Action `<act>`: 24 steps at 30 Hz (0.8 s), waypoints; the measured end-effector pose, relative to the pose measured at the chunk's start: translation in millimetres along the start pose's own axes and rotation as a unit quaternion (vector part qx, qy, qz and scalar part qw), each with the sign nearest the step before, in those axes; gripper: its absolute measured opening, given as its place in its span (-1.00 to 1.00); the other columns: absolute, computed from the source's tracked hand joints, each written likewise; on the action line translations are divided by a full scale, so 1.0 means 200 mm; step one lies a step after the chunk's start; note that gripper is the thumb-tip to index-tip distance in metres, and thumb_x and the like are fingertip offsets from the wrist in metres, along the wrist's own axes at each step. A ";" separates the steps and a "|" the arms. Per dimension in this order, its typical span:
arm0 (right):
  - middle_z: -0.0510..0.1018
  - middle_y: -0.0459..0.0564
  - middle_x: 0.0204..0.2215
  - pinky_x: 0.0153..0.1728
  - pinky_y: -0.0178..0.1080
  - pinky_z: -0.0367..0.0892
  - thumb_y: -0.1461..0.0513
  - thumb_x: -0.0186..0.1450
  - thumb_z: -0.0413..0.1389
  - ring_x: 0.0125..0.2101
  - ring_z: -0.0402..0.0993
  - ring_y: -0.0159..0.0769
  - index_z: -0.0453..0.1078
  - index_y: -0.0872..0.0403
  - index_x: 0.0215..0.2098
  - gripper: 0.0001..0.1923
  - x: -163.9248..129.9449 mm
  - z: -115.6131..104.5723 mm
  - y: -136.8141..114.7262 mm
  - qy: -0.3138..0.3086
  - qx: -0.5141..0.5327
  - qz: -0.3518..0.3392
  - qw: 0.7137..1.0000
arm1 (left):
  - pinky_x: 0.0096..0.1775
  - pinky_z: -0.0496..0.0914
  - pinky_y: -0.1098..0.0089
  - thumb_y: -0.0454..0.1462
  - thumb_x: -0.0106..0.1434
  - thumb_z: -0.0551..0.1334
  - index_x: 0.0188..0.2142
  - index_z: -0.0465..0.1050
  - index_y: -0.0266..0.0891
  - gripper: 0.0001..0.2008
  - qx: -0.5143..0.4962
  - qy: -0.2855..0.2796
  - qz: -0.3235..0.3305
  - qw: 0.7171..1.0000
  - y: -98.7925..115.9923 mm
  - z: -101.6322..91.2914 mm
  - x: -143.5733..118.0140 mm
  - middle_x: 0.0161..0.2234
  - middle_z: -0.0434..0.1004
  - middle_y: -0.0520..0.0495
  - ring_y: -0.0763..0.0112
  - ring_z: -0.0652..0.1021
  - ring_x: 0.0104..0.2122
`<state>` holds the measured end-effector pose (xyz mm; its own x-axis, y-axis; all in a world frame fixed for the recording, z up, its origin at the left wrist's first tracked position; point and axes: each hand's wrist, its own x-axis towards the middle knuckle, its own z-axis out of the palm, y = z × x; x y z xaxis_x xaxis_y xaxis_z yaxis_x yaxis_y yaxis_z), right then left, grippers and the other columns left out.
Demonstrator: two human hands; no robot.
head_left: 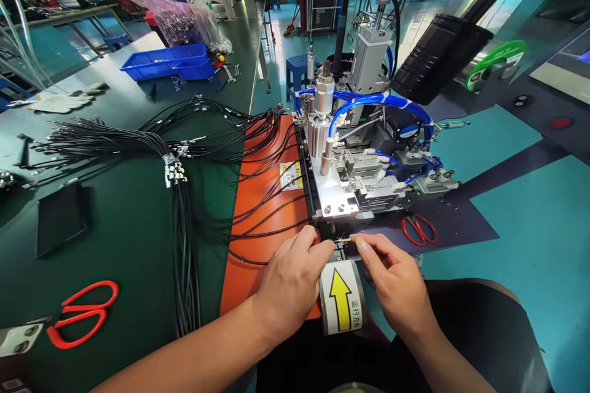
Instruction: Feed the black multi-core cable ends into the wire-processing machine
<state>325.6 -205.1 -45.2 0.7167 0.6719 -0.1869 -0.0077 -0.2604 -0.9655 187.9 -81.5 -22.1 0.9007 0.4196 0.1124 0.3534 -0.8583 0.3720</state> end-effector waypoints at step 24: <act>0.29 -0.14 -0.57 -0.58 -0.34 0.00 -0.05 0.25 0.22 -0.56 0.08 -0.45 0.49 0.08 -0.12 -0.58 0.01 0.02 -0.01 -0.017 0.079 0.073 0.994 | -0.27 0.41 0.31 -0.47 0.26 0.09 -0.12 0.47 -0.14 -0.69 0.009 0.010 0.006 1.000 0.00 0.01 0.00 -0.25 0.33 -0.06 0.30 0.43 -0.31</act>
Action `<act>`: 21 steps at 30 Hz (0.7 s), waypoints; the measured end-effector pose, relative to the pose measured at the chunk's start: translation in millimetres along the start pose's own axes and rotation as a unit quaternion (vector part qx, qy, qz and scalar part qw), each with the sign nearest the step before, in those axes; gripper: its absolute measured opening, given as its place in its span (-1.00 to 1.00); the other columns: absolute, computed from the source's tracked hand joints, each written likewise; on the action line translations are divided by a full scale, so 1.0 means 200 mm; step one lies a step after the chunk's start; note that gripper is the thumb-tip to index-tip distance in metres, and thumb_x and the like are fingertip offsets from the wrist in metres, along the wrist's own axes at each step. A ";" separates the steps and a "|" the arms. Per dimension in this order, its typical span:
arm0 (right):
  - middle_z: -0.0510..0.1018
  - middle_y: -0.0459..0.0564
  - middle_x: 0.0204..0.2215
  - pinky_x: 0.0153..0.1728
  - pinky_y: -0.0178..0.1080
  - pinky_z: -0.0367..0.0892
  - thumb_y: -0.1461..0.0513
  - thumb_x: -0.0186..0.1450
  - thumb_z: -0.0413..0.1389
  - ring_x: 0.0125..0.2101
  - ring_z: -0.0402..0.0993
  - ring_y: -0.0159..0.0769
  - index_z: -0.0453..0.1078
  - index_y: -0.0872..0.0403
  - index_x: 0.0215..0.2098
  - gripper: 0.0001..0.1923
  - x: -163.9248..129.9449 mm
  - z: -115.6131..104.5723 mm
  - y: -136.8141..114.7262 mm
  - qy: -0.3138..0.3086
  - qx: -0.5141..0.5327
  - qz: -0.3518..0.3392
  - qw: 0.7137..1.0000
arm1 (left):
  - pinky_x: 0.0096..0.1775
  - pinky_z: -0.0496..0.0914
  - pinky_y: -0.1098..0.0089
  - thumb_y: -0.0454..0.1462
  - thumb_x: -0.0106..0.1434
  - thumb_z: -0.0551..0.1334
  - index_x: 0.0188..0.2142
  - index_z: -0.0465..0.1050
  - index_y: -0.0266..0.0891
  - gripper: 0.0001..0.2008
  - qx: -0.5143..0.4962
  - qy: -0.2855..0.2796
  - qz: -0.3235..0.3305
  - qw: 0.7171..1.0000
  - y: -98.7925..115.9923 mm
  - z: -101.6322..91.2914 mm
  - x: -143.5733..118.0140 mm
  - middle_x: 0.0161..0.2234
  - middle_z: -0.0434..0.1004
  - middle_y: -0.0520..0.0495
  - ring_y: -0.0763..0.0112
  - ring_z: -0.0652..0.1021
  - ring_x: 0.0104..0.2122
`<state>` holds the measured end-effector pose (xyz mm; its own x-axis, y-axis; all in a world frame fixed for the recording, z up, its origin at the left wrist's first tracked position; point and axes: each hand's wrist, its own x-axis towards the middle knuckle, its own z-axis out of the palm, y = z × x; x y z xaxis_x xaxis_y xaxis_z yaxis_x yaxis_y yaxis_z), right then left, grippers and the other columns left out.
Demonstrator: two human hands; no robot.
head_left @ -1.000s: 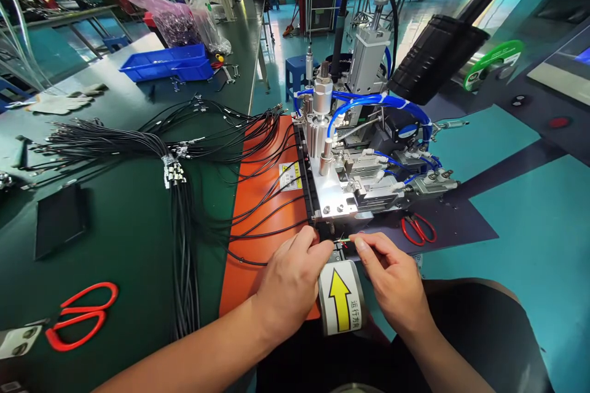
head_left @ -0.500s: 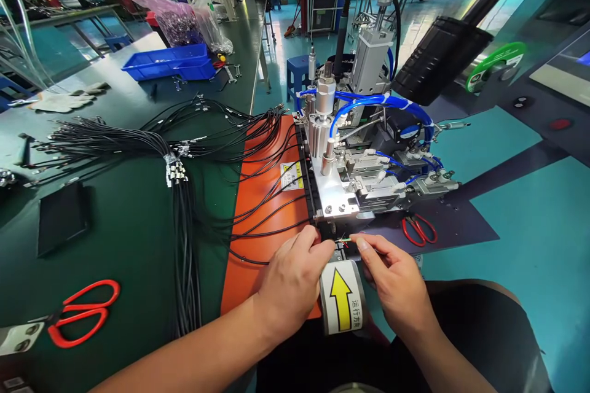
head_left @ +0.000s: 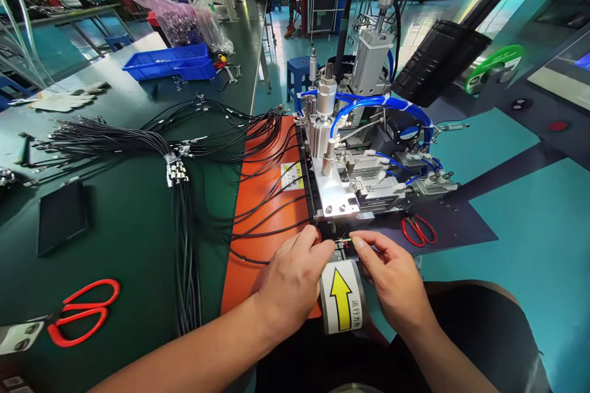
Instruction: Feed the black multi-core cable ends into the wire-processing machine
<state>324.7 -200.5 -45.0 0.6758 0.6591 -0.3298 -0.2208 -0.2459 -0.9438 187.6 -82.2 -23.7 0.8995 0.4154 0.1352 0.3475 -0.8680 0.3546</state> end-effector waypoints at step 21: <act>0.12 -0.23 -0.68 -0.61 -0.34 -0.15 -0.02 0.20 0.23 -0.64 -0.08 -0.50 0.28 0.10 -0.48 -0.62 0.08 0.02 -0.06 -0.050 0.024 0.106 0.993 | -0.27 0.37 0.32 -0.44 0.32 0.07 -0.17 0.47 -0.16 -0.75 0.010 -0.015 -0.007 1.000 0.01 0.00 0.00 -0.24 0.33 -0.08 0.30 0.41 -0.31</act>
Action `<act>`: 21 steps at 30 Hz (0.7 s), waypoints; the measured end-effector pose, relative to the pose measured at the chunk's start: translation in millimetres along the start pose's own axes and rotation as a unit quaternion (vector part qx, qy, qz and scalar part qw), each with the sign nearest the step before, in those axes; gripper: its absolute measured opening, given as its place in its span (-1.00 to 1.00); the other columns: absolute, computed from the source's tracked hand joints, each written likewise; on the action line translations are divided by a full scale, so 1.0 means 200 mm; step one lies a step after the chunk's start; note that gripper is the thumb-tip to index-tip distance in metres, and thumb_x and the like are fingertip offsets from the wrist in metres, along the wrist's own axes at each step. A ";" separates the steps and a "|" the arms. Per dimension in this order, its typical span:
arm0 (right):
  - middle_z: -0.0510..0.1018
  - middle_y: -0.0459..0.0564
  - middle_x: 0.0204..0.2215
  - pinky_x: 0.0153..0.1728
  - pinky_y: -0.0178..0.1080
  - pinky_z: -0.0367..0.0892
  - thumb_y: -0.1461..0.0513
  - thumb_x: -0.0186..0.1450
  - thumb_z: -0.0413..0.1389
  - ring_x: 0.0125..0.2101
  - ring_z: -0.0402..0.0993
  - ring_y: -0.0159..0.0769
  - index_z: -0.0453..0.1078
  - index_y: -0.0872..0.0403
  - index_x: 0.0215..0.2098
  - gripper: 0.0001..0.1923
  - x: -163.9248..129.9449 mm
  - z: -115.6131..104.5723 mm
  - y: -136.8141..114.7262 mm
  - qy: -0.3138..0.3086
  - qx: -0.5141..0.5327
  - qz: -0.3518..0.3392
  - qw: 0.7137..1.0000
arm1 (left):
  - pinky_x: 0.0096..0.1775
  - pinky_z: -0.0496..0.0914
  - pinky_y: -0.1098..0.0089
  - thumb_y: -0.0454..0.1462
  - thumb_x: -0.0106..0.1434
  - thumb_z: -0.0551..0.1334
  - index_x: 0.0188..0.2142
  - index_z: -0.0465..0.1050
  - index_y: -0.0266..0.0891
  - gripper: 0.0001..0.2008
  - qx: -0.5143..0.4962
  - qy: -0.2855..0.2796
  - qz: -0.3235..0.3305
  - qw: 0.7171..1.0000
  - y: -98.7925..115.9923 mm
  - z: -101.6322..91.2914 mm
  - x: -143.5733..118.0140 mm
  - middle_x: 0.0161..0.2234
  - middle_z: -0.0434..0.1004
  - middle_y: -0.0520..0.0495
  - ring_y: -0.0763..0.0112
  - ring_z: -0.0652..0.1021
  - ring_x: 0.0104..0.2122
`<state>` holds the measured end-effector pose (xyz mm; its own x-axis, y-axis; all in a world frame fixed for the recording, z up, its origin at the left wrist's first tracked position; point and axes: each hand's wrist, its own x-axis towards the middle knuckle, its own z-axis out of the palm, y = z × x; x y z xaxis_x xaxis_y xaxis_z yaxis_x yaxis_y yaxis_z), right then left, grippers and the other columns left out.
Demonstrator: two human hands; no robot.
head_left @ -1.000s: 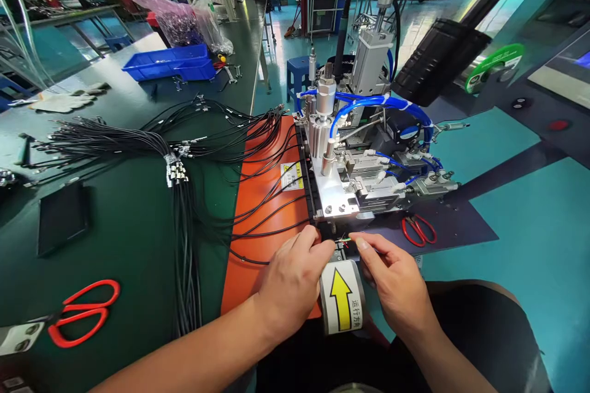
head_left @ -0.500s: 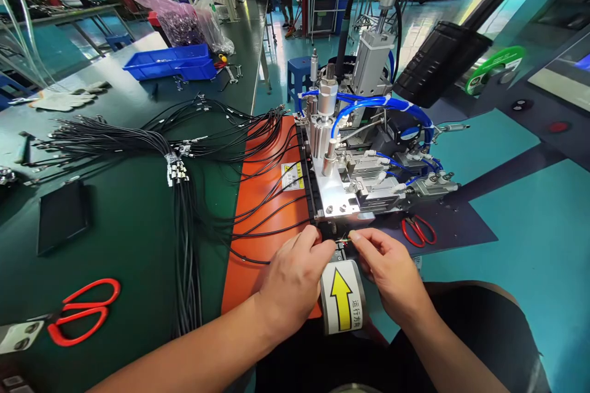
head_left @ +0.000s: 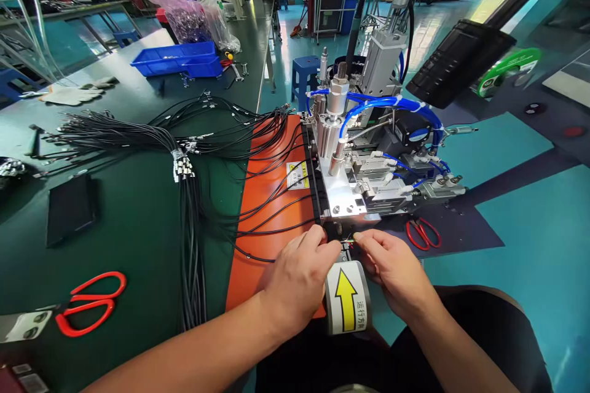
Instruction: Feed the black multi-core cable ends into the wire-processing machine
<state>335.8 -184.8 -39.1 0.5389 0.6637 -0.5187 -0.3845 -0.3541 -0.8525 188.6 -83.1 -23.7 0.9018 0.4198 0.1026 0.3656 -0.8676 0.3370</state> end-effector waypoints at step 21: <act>0.11 -0.24 -0.69 -0.61 -0.33 -0.16 -0.05 0.22 0.22 -0.64 -0.09 -0.49 0.33 0.10 -0.46 -0.60 0.01 -0.01 0.00 -0.025 -0.016 -0.020 0.999 | -0.26 0.39 0.30 -0.43 0.32 0.08 -0.15 0.48 -0.16 -0.74 0.000 -0.002 0.003 1.000 0.00 -0.01 0.01 -0.22 0.35 -0.09 0.28 0.43 -0.29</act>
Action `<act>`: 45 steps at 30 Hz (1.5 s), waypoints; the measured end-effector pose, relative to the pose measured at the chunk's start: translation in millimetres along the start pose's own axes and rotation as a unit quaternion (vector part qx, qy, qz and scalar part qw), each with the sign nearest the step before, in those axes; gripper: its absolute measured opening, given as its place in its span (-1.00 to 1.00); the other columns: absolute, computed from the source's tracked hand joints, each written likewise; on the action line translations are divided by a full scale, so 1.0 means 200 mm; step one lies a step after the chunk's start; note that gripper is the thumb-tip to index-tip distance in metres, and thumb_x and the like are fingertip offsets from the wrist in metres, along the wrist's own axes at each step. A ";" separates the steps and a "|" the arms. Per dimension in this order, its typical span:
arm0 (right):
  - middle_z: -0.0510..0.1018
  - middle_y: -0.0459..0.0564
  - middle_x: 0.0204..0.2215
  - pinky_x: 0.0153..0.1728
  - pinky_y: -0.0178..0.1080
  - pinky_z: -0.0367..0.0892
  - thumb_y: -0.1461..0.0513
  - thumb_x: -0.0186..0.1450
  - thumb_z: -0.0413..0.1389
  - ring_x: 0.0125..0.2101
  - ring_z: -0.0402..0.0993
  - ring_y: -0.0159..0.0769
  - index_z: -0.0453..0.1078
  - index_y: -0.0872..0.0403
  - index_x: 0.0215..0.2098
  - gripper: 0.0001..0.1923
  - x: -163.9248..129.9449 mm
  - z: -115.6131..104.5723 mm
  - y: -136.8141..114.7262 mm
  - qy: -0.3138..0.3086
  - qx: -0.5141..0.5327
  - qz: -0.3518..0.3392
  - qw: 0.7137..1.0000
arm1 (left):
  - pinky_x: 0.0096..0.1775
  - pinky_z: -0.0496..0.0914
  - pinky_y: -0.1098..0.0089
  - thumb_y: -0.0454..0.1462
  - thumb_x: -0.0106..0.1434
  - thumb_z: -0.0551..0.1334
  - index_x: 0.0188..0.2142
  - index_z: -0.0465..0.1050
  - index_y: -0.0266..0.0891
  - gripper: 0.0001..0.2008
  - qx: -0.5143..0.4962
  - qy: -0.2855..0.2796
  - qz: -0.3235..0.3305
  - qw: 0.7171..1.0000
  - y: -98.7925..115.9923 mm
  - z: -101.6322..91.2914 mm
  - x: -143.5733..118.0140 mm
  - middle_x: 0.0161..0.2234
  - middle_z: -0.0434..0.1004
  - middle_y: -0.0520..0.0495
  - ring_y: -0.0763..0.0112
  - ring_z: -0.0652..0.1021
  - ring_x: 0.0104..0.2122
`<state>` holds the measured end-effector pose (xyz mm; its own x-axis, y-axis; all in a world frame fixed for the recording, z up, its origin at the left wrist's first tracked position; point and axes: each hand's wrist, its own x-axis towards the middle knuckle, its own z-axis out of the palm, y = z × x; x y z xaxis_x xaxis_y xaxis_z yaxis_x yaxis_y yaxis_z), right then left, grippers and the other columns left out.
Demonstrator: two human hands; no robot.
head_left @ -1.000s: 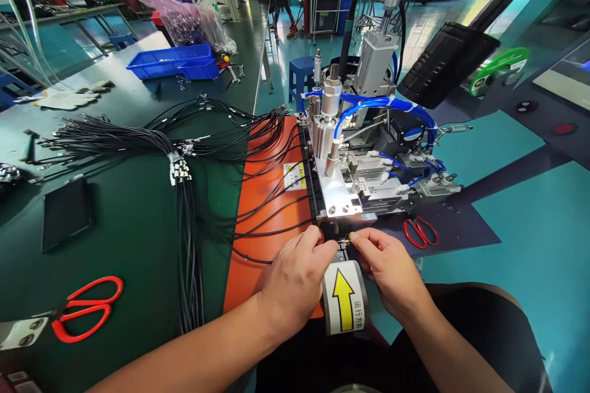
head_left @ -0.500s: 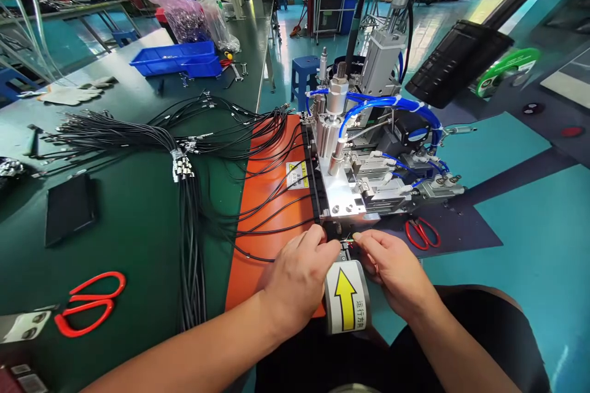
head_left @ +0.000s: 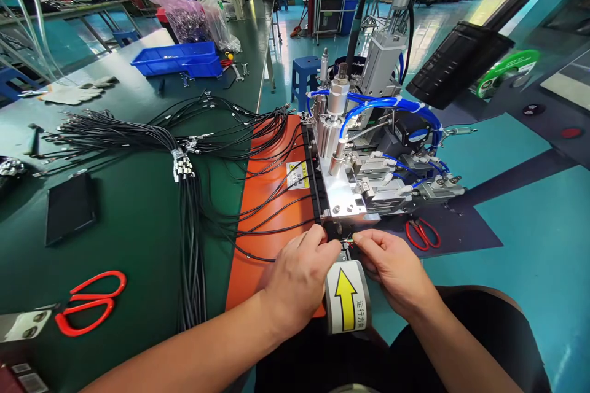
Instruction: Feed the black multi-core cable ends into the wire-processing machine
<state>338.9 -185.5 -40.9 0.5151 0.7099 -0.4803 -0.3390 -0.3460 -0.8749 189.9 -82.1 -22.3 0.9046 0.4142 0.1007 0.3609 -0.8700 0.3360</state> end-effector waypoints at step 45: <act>0.53 0.00 -0.37 -0.40 -0.28 0.26 -0.08 0.29 0.15 -0.41 0.33 -0.29 0.49 0.09 -0.25 -0.60 -0.03 -0.01 0.06 0.063 -0.111 -0.100 0.987 | -0.29 0.37 0.33 -0.42 0.33 0.06 -0.15 0.48 -0.15 -0.74 0.011 0.013 0.004 1.000 0.00 0.00 0.00 -0.24 0.34 -0.09 0.30 0.42 -0.32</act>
<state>332.9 -195.5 -48.7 0.6524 0.7006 -0.2888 -0.0470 -0.3430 -0.9382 189.7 -82.0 -22.6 0.9015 0.4134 0.1280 0.3584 -0.8790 0.3146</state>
